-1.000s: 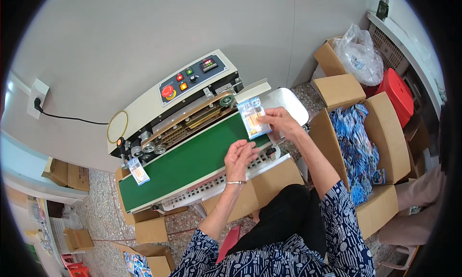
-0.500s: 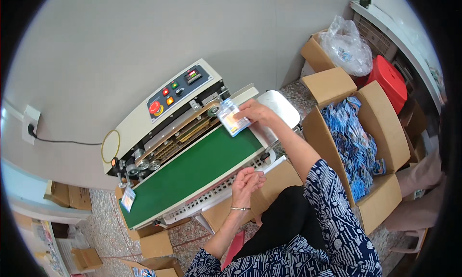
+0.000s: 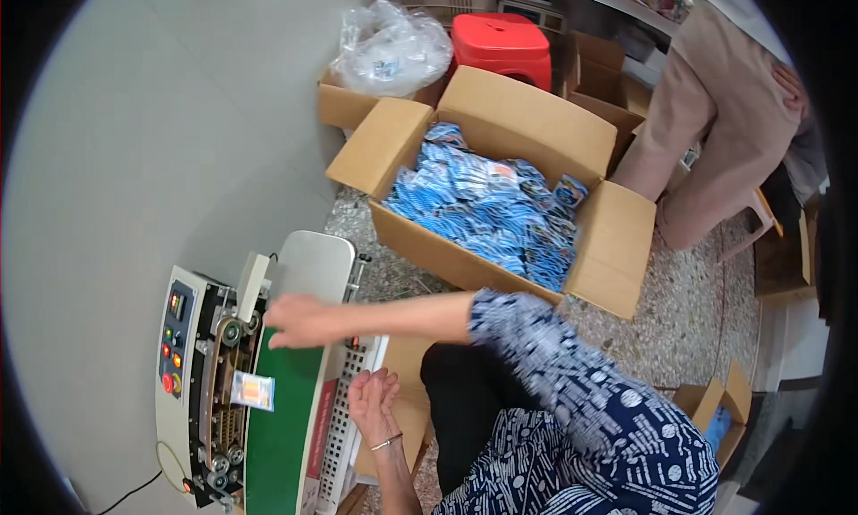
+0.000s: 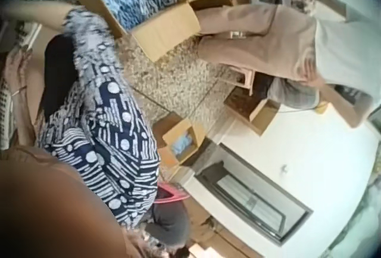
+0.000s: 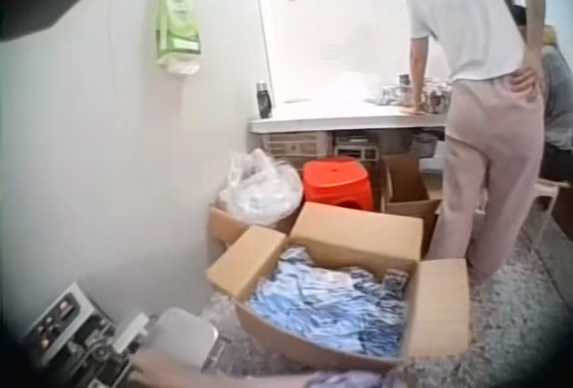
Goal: Sealing small plastic packages using a heat sealing machine and placing them into a cardboard box.
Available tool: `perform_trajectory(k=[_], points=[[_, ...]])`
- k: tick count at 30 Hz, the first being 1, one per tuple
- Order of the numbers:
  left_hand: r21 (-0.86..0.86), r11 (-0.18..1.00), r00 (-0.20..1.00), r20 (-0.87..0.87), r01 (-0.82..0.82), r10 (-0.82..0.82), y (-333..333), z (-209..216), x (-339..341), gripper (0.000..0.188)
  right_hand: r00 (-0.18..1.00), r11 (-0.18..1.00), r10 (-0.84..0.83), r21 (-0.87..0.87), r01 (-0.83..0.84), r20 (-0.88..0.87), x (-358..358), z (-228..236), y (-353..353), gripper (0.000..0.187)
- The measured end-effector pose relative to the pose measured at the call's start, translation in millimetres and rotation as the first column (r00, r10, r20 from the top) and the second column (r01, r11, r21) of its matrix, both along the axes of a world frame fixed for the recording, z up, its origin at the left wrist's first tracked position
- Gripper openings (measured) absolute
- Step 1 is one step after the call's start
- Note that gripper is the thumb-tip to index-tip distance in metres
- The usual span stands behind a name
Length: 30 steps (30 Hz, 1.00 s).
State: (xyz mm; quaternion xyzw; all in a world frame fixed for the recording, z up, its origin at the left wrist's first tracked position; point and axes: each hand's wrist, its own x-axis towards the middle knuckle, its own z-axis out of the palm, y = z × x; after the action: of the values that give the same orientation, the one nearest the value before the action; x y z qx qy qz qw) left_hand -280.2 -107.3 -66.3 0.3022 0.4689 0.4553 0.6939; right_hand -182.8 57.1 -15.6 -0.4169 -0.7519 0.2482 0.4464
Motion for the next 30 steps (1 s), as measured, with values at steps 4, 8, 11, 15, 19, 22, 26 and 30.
perform_trajectory(k=[4,8,11,15,19,22,26,30], points=[[0.071,0.997,0.999,-0.045,0.013,-0.010,-13.1,12.4,32.3,0.024,0.974,0.976,-0.215,-0.026,0.217,0.076,161.8,17.1,-23.3,0.028],[0.226,0.970,0.986,-0.157,0.090,-0.055,-23.4,9.5,64.0,0.020,0.783,0.788,-0.566,-0.108,0.606,0.258,324.7,-2.9,-48.5,0.027],[0.323,0.928,0.963,-0.249,0.184,-0.104,-35.7,4.0,85.5,0.019,0.670,0.642,-0.681,-0.200,0.740,0.295,396.3,-27.9,-84.6,0.028],[0.382,0.858,0.864,-0.485,0.344,-0.131,-41.2,-18.3,94.5,0.021,0.665,0.576,-0.527,-0.353,0.737,0.529,411.9,-49.7,-93.7,0.039],[0.413,0.799,0.776,-0.623,0.437,-0.102,-43.4,-21.3,100.1,0.018,0.751,0.779,-0.463,-0.188,0.598,0.470,383.6,-64.7,-82.5,0.075],[0.446,0.744,0.717,-0.694,0.498,-0.064,-43.3,-18.9,105.7,0.018,0.722,0.743,-0.301,-0.322,0.587,0.624,380.1,-71.2,-67.6,0.106],[0.445,0.735,0.687,-0.726,0.511,-0.038,-43.0,-16.0,106.2,0.018,0.714,0.705,-0.330,-0.342,0.622,0.618,369.2,-78.5,-52.8,0.116],[0.453,0.762,0.708,-0.706,0.462,-0.009,-41.5,-19.9,107.5,0.018,0.723,0.710,-0.361,-0.329,0.622,0.589,375.7,-81.1,-43.0,0.112]])
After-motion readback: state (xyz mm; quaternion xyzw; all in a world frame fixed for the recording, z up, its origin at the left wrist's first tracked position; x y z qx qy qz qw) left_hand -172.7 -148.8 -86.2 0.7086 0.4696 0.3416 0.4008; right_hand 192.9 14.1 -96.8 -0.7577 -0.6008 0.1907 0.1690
